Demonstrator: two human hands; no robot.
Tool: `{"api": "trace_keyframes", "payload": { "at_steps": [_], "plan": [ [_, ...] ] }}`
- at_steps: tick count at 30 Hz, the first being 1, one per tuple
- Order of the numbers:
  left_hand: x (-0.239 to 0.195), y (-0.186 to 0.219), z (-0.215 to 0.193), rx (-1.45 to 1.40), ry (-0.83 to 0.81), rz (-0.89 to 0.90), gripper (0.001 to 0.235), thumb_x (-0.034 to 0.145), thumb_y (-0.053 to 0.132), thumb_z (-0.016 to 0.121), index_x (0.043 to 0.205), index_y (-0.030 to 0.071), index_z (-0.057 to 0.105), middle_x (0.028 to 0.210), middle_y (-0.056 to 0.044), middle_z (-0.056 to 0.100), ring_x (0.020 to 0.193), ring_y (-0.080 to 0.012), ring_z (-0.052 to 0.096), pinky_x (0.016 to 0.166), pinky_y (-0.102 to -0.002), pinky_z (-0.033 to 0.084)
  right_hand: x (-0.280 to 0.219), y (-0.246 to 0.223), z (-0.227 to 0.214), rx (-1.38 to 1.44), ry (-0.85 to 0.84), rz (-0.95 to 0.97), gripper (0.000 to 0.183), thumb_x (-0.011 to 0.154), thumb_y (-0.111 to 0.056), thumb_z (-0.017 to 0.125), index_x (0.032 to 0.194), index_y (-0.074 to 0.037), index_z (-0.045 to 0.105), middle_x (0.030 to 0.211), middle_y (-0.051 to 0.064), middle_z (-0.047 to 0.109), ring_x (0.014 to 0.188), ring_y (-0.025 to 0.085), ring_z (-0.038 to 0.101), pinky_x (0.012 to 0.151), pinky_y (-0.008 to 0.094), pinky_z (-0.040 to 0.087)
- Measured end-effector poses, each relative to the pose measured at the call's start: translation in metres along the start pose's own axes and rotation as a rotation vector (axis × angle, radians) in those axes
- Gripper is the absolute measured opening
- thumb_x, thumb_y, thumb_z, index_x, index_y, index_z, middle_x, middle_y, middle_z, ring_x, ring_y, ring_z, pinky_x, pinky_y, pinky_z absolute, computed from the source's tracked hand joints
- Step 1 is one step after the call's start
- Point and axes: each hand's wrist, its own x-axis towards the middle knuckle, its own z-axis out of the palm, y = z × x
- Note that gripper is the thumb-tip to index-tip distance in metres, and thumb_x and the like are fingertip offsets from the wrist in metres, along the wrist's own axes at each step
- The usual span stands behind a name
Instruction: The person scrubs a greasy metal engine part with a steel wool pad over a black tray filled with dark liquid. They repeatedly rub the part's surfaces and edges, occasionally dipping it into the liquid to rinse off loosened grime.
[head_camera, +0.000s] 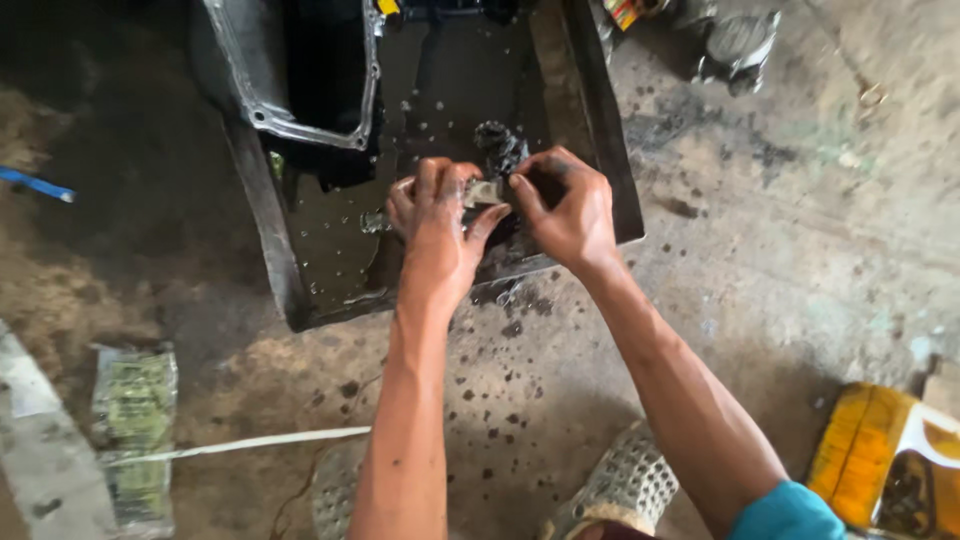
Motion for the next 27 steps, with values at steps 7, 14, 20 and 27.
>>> {"api": "trace_keyframes", "payload": {
  "at_steps": [7,14,20,27],
  "plan": [
    [-0.001,0.003,0.002,-0.004,0.008,0.016,0.047,0.082,0.022,0.086,0.12,0.013,0.06,0.123,-0.006,0.053,0.118,-0.0353,0.046,0.104,-0.052,0.035,0.001,-0.005,-0.008,-0.071,0.002,-0.072,0.014,0.093,-0.013,0.078,0.098,-0.002,0.07,0.092,0.013,0.072,0.084,0.028,0.074,0.075,0.036,0.057],
    [-0.002,0.002,0.002,0.021,-0.024,-0.034,0.049,0.081,0.027,0.088,0.12,0.015,0.06,0.125,-0.005,0.054,0.121,-0.0355,0.046,0.106,-0.055,0.033,-0.005,0.014,0.004,-0.035,0.027,0.055,0.012,0.092,-0.01,0.078,0.099,-0.003,0.074,0.097,0.012,0.076,0.087,0.018,0.075,0.077,0.032,0.059],
    [0.0,0.012,-0.017,0.17,-0.101,-0.047,0.052,0.074,0.024,0.088,0.123,0.026,0.071,0.12,-0.008,0.053,0.116,-0.0357,0.046,0.102,-0.054,0.035,-0.024,0.018,0.019,0.418,0.159,0.276,0.018,0.098,-0.008,0.074,0.114,0.0,0.07,0.099,0.005,0.074,0.087,0.01,0.067,0.075,0.025,0.055],
    [-0.005,0.017,-0.023,-0.255,0.128,-0.119,0.048,0.083,0.016,0.091,0.126,0.024,0.073,0.107,-0.005,0.054,0.107,-0.0252,0.053,0.097,-0.039,0.047,-0.021,-0.016,-0.002,0.834,0.198,0.642,0.02,0.096,-0.01,0.072,0.113,0.0,0.071,0.092,0.003,0.073,0.073,0.008,0.065,0.059,0.022,0.052]
  ]
}}
